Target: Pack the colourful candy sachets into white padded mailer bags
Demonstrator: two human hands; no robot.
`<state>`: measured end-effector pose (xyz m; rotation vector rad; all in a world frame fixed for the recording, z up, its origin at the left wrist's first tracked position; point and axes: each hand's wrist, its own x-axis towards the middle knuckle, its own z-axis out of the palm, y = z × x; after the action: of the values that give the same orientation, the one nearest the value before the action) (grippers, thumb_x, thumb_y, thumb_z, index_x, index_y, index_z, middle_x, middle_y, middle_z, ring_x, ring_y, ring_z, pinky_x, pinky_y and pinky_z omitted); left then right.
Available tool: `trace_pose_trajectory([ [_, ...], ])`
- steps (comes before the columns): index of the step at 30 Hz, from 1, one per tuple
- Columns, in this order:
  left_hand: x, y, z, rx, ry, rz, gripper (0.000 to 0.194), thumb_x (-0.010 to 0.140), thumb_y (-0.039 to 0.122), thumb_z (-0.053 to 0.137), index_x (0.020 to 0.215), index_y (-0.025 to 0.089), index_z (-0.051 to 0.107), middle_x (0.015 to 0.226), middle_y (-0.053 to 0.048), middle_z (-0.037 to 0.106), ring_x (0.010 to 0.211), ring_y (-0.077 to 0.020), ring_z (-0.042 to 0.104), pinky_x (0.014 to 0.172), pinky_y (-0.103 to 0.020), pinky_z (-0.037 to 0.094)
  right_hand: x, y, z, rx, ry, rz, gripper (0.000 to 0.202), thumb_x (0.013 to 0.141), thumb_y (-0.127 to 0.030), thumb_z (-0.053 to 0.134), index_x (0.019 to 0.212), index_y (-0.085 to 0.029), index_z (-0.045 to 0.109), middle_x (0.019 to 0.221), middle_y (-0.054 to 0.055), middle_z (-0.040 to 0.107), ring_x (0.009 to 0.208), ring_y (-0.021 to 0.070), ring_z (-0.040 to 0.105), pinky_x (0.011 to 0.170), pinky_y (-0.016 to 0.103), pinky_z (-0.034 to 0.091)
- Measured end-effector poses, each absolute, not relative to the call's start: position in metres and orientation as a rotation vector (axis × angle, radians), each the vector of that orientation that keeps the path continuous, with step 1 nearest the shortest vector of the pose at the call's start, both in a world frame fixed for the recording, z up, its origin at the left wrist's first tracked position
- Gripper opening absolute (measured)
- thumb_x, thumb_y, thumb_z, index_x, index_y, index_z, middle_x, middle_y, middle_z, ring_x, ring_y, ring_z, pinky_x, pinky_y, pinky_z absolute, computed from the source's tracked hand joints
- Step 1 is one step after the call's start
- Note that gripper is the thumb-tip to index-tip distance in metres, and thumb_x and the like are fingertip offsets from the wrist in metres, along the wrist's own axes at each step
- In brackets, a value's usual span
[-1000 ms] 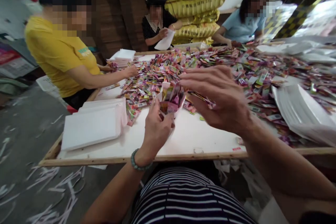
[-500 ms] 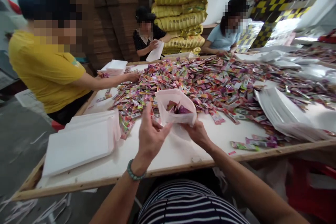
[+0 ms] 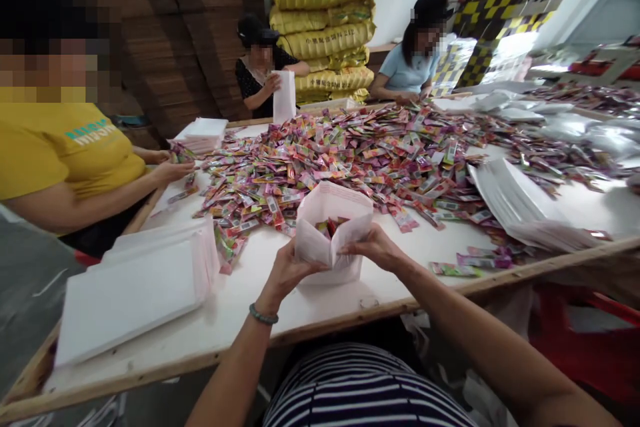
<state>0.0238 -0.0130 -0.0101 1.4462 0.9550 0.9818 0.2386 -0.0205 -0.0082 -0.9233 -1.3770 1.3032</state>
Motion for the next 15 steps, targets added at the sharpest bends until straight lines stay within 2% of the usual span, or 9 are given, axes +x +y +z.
trace_pose_trajectory([
  [3, 0.026, -0.020, 0.002, 1.411, 0.983, 1.005, 0.042, 0.052, 0.037, 0.087, 0.084, 0.013, 0.072, 0.080, -0.007, 0.074, 0.074, -0.0228, 0.065, 0.072, -0.035, 0.055, 0.242, -0.027, 0.007, -0.934, -1.350, 1.226, 0.028, 0.058, -0.036, 0.085, 0.077, -0.018, 0.074, 0.077, 0.002, 0.073, 0.073, 0.0195, 0.067, 0.073, 0.033, 0.057],
  [6, 0.023, -0.028, 0.013, 1.493, 0.975, 1.002, 0.035, 0.057, 0.037, 0.085, 0.081, 0.014, 0.074, 0.081, -0.008, 0.074, 0.077, -0.0238, 0.066, 0.074, -0.036, 0.055, 0.254, -0.034, 0.025, -0.911, -1.430, 1.171, 0.030, 0.057, -0.033, 0.086, 0.081, -0.019, 0.075, 0.083, 0.003, 0.073, 0.081, 0.0215, 0.068, 0.076, 0.034, 0.056],
  [8, 0.021, -0.029, 0.010, 1.550, 0.950, 1.007, 0.044, 0.054, 0.035, 0.087, 0.090, 0.016, 0.074, 0.094, -0.009, 0.074, 0.089, -0.0267, 0.067, 0.083, -0.037, 0.054, 0.261, -0.036, 0.024, -0.900, -1.463, 1.193, 0.038, 0.055, -0.032, 0.087, 0.090, -0.020, 0.075, 0.089, 0.003, 0.073, 0.087, 0.0218, 0.067, 0.079, 0.033, 0.055],
  [10, 0.023, -0.027, 0.001, 1.587, 0.914, 1.047, 0.065, 0.045, 0.033, 0.090, 0.106, 0.019, 0.071, 0.111, -0.010, 0.071, 0.104, -0.0296, 0.063, 0.092, -0.039, 0.050, 0.263, -0.035, 0.014, -0.905, -1.444, 1.231, 0.046, 0.053, -0.033, 0.088, 0.095, -0.020, 0.074, 0.091, 0.003, 0.073, 0.087, 0.0212, 0.067, 0.079, 0.033, 0.054],
  [12, 0.028, -0.021, -0.007, 1.609, 0.886, 1.069, 0.078, 0.041, 0.033, 0.091, 0.115, 0.020, 0.067, 0.116, -0.010, 0.069, 0.109, -0.0299, 0.061, 0.093, -0.038, 0.049, 0.261, -0.032, 0.003, -0.943, -1.401, 1.241, 0.043, 0.054, -0.037, 0.087, 0.091, -0.018, 0.074, 0.086, 0.003, 0.073, 0.079, 0.0200, 0.066, 0.075, 0.032, 0.054],
  [13, 0.032, -0.019, -0.008, 1.616, 0.880, 1.059, 0.076, 0.043, 0.034, 0.091, 0.114, 0.020, 0.067, 0.112, -0.010, 0.070, 0.104, -0.0288, 0.062, 0.090, -0.037, 0.050, 0.259, -0.030, -0.001, -0.966, -1.386, 1.226, 0.039, 0.055, -0.039, 0.086, 0.086, -0.018, 0.074, 0.082, 0.003, 0.073, 0.076, 0.0193, 0.066, 0.073, 0.032, 0.054],
  [15, 0.040, -0.016, -0.005, 1.617, 0.901, 1.030, 0.054, 0.053, 0.037, 0.087, 0.102, 0.018, 0.072, 0.094, -0.007, 0.073, 0.087, -0.0244, 0.065, 0.080, -0.033, 0.051, 0.255, -0.029, -0.001, -1.006, -1.368, 1.154, 0.032, 0.060, -0.043, 0.082, 0.077, -0.018, 0.074, 0.076, 0.002, 0.072, 0.070, 0.0181, 0.064, 0.069, 0.031, 0.053],
])
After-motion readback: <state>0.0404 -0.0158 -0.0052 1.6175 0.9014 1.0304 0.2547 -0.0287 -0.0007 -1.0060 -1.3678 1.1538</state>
